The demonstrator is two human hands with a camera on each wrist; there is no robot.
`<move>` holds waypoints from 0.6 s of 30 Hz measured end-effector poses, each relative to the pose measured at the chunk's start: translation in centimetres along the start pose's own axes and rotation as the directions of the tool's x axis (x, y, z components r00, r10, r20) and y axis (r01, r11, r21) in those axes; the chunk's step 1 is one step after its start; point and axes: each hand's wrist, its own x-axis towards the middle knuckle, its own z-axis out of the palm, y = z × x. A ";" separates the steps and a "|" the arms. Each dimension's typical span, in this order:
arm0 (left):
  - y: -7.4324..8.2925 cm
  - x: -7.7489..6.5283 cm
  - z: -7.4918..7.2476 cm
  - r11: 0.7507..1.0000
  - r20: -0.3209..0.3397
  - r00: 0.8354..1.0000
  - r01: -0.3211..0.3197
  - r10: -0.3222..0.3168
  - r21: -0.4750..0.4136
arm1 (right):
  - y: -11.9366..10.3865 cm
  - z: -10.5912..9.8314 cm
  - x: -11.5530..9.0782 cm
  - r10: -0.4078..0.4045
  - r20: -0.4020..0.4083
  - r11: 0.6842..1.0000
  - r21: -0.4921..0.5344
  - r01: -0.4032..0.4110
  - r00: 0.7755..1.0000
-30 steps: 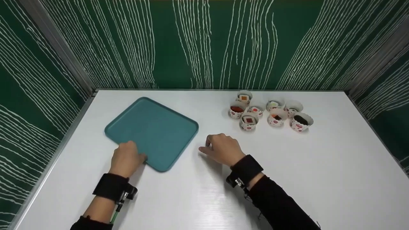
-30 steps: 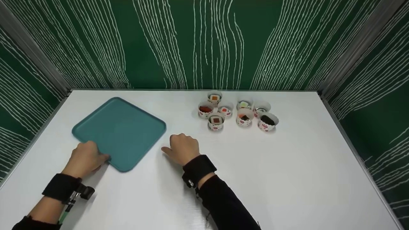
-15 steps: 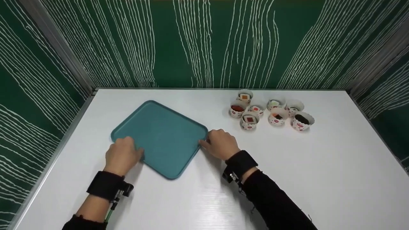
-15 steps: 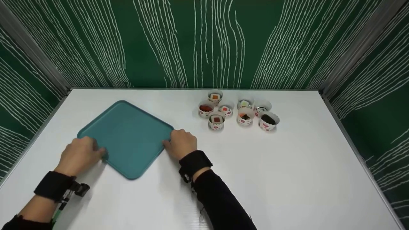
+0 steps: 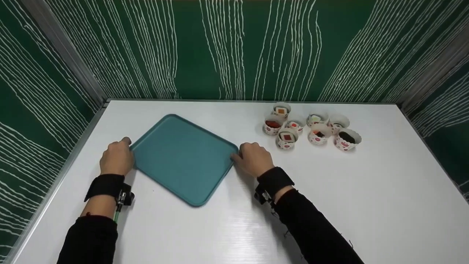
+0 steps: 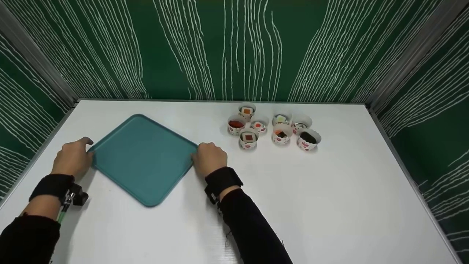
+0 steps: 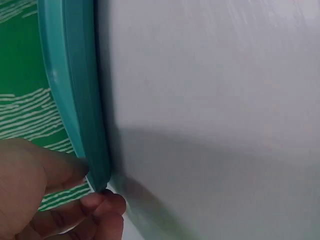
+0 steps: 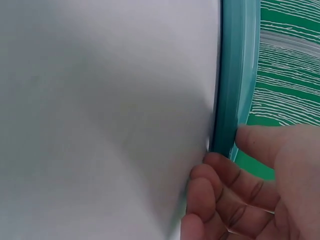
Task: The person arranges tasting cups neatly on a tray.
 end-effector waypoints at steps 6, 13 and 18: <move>-0.4 0.5 0.1 0.998 0.027 0.997 -0.069 0.069 -0.003 | -0.2 0.1 0.0 0.004 0.007 1.000 0.002 -0.004 1.000; -0.2 0.3 0.1 0.996 0.069 0.994 -0.087 0.089 -0.033 | 0.0 -0.1 0.1 0.053 0.055 0.999 0.002 -0.053 0.997; 0.3 -0.5 0.3 0.990 0.065 0.988 -0.139 0.141 -0.033 | 0.7 -0.4 -0.3 0.066 0.084 0.997 0.042 -0.069 0.994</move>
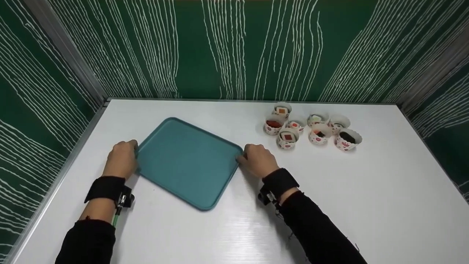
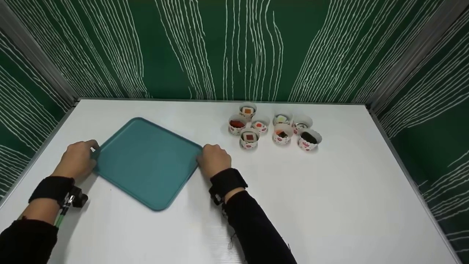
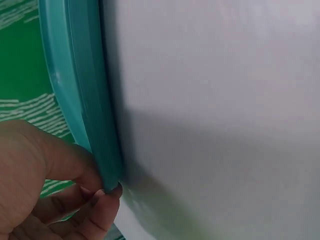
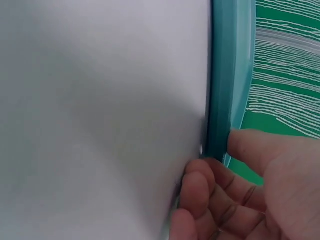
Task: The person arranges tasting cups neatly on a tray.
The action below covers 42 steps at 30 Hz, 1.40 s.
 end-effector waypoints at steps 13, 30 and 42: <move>3.0 -3.4 0.4 0.998 0.091 0.995 -0.047 0.050 -0.030 | 3.6 -1.5 -2.5 -0.030 -0.021 0.997 0.076 0.032 0.999; 8.6 -8.5 1.8 0.985 0.176 0.982 -0.032 0.062 -0.167 | 9.1 -3.7 -7.8 -0.005 -0.072 0.983 0.183 0.018 0.997; 10.8 -7.7 2.5 0.962 0.287 0.957 0.042 0.039 -0.269 | 9.6 -4.4 -10.8 0.009 -0.047 0.973 0.229 0.002 0.999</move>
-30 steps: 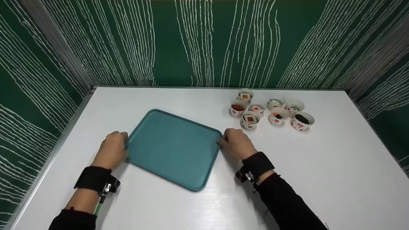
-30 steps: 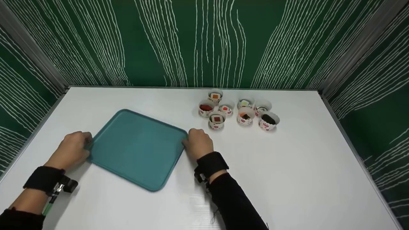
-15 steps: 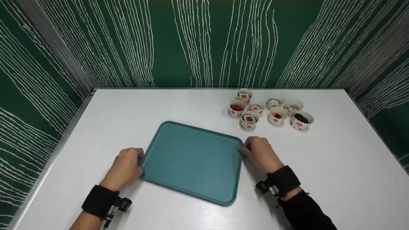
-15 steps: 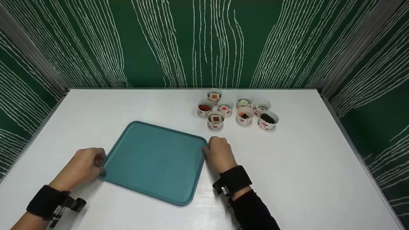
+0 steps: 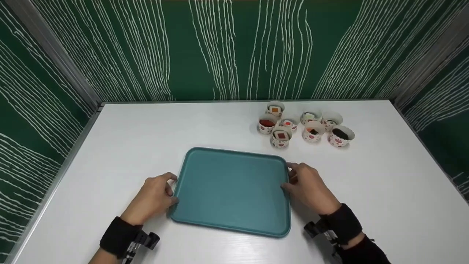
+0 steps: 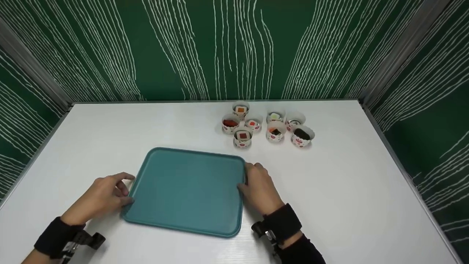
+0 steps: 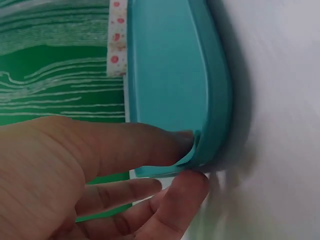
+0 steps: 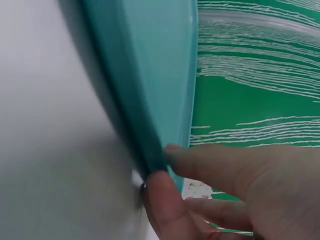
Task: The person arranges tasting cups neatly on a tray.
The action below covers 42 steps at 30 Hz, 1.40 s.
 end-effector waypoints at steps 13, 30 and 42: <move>0.8 3.0 0.5 0.997 0.052 0.997 -0.058 0.061 -0.054 | 1.1 -0.7 -0.3 -0.018 0.014 1.000 -0.022 0.019 1.000; 4.6 1.4 3.9 0.987 0.095 0.992 -0.064 0.079 -0.147 | 4.1 -3.4 -1.3 0.008 0.035 0.998 -0.066 -0.005 0.999; 6.1 0.3 5.6 0.988 0.127 0.984 -0.113 0.126 -0.104 | 5.9 -4.6 -2.6 0.034 0.043 0.995 -0.093 -0.030 0.999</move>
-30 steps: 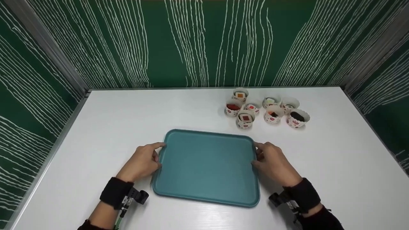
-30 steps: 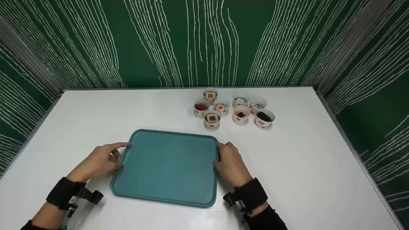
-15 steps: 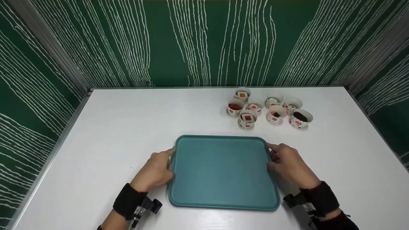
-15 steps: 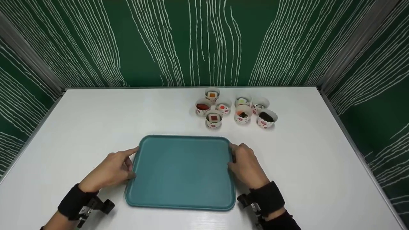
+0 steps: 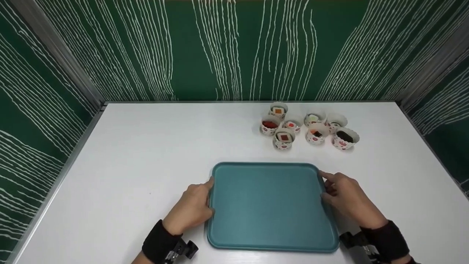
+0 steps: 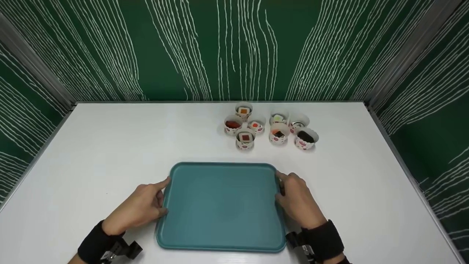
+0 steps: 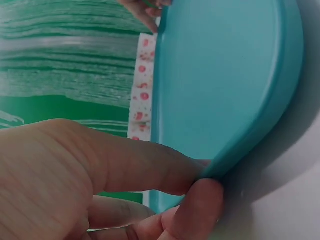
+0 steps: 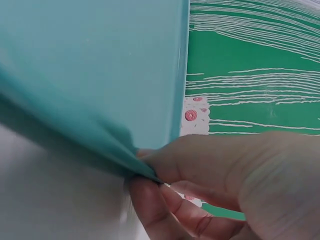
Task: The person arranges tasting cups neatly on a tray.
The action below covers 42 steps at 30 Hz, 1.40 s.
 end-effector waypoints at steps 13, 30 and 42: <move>0.5 -0.6 0.5 0.999 0.024 0.999 -0.046 0.046 0.002 | 0.0 -0.6 -0.5 0.019 0.054 0.999 -0.047 -0.016 0.998; 0.6 -0.5 0.5 1.000 0.056 0.998 -0.027 0.028 -0.014 | 0.1 -1.0 -0.6 0.021 0.070 0.998 -0.055 -0.017 0.997; 0.6 -0.5 0.4 0.999 0.026 0.999 -0.033 0.033 -0.006 | 0.0 -0.7 -0.4 -0.009 0.043 0.999 -0.045 0.011 0.999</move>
